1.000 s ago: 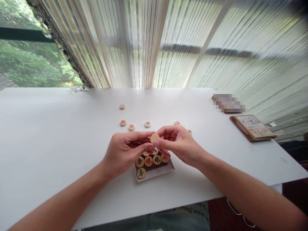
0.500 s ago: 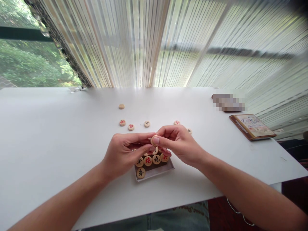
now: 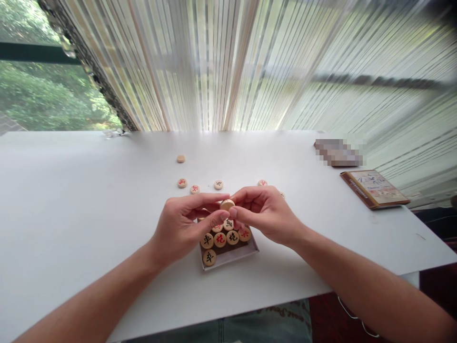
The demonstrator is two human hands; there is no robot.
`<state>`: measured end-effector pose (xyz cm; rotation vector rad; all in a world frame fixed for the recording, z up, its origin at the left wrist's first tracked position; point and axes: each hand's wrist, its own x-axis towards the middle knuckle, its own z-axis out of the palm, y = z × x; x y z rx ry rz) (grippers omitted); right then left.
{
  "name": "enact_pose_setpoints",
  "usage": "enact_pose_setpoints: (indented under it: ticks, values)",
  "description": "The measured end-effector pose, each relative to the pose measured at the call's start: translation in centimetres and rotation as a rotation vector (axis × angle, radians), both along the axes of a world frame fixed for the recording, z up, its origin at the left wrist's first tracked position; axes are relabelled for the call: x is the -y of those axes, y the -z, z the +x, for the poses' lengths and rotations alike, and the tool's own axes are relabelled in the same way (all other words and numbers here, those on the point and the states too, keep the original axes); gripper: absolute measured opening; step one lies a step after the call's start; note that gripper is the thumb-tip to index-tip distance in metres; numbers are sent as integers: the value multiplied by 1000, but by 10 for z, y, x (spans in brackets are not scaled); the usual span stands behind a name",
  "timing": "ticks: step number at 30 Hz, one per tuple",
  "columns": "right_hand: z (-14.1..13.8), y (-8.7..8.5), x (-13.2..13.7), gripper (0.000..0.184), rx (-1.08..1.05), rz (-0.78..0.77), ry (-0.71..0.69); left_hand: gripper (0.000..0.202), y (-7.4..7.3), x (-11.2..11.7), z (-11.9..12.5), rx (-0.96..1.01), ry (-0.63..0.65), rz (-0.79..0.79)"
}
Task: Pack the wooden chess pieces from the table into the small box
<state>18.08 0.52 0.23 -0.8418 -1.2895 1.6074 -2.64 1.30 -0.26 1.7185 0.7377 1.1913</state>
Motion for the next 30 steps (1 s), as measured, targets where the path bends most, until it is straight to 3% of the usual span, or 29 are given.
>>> enact_pose_setpoints:
  ticks: [8, 15, 24, 30]
  values:
    - [0, 4, -1, 32, 85, 154, 91, 13, 10, -6, -6, -132, -153, 238]
    - [1, 7, 1, 37, 164, 269, 107, 13, 7, -10, -8, -231, -211, 517]
    - [4, 9, 0, 28, 287, 384, 98, 11, 8, -11, -7, -241, -176, 630]
    - [5, 3, -1, 20, 407, 429, 117, 21, 7, -10, -6, -252, -185, 563]
